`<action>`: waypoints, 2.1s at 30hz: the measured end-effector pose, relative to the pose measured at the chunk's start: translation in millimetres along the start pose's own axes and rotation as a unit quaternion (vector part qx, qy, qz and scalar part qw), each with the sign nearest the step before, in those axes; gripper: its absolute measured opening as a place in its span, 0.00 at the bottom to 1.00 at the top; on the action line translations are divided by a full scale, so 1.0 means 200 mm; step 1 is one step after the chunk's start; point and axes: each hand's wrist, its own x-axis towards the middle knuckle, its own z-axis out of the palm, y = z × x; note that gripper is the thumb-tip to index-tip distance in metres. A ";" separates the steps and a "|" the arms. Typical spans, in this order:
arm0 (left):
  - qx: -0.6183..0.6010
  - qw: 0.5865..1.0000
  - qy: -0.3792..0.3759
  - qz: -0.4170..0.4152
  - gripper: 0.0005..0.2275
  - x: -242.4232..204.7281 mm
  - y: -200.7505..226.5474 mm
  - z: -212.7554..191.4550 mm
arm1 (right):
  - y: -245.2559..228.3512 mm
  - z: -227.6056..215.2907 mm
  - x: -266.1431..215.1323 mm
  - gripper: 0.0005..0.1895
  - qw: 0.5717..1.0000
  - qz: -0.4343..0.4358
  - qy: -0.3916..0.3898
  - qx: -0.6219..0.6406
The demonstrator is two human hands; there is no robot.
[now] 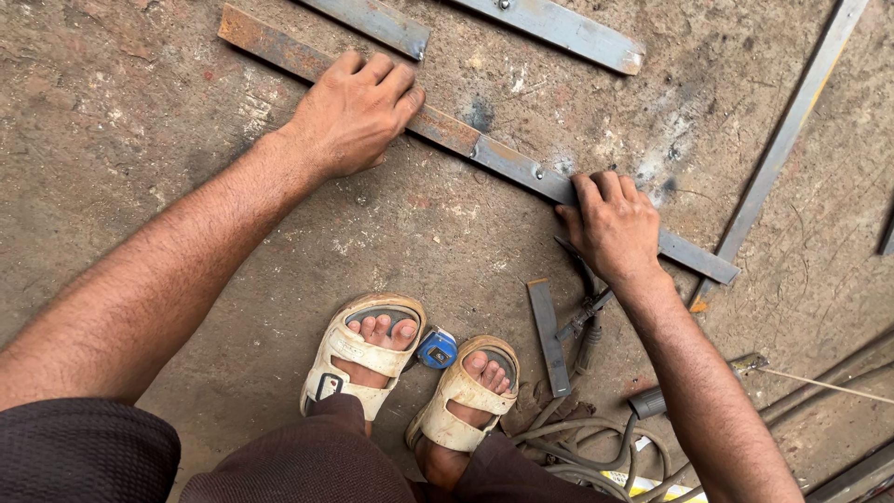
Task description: The person aligns metal bars on the floor and uses a welding torch to join them. They repeatedly position the bars, weld the joints, and inspect the connections while working on the ground.
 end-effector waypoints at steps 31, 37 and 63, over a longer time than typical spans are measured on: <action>-0.103 0.993 -0.039 -0.047 0.38 -0.03 0.03 -0.01 | 0.15 0.35 -0.87 0.22 0.821 0.398 0.202 0.357; -0.088 0.995 0.000 -0.050 0.25 -0.02 0.04 0.04 | 0.43 0.48 -1.39 0.23 0.843 0.473 0.251 0.050; -0.081 0.995 -0.050 -0.038 0.21 0.02 -0.01 0.12 | 0.19 -0.36 -1.45 0.21 0.738 0.358 0.217 0.529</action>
